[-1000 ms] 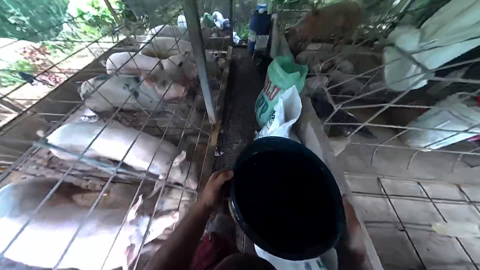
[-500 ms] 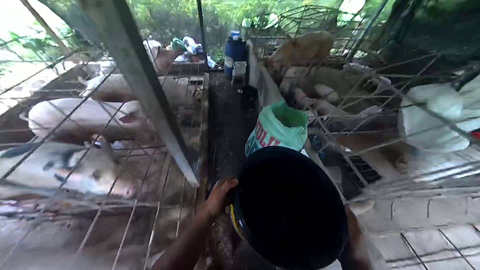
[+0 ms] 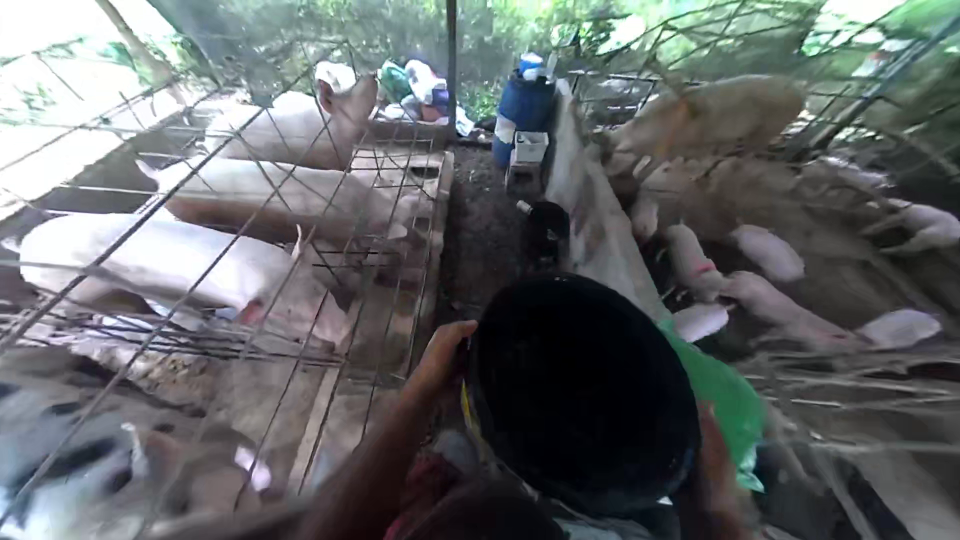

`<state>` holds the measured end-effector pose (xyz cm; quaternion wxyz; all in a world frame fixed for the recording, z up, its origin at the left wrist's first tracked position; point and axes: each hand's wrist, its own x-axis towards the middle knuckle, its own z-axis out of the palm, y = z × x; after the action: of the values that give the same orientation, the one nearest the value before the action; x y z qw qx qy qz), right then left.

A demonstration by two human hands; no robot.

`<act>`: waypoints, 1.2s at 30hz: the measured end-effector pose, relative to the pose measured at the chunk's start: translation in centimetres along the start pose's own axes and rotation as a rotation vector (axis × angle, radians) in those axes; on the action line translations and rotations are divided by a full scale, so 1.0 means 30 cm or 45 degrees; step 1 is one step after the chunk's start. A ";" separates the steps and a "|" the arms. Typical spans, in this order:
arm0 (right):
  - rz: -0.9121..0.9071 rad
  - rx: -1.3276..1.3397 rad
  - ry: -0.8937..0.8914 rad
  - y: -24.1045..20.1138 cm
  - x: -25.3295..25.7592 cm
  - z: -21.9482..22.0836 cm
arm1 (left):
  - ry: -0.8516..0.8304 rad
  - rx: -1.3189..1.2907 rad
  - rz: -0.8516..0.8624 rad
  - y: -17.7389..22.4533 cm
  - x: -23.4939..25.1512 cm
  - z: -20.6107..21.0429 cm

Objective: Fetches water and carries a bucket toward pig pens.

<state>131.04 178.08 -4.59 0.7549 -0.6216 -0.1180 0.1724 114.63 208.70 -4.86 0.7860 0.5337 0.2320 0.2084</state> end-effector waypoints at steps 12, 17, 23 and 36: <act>0.025 -0.007 0.129 0.052 1.405 0.669 | -0.078 0.091 -0.164 0.368 1.496 -0.273; 0.059 -0.147 0.144 0.130 2.029 0.844 | 0.001 0.015 -0.169 0.403 2.093 -0.359; 0.171 -0.243 0.105 0.233 2.785 1.069 | 0.121 -0.098 -0.087 0.470 2.771 -0.408; 0.292 -0.483 0.388 0.346 4.196 1.541 | -0.276 0.051 -0.179 0.674 4.435 -0.570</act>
<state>226.61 272.57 -10.07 0.6094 -0.7802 0.0380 0.1361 210.14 304.88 -10.40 0.8083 0.5512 0.1868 0.0892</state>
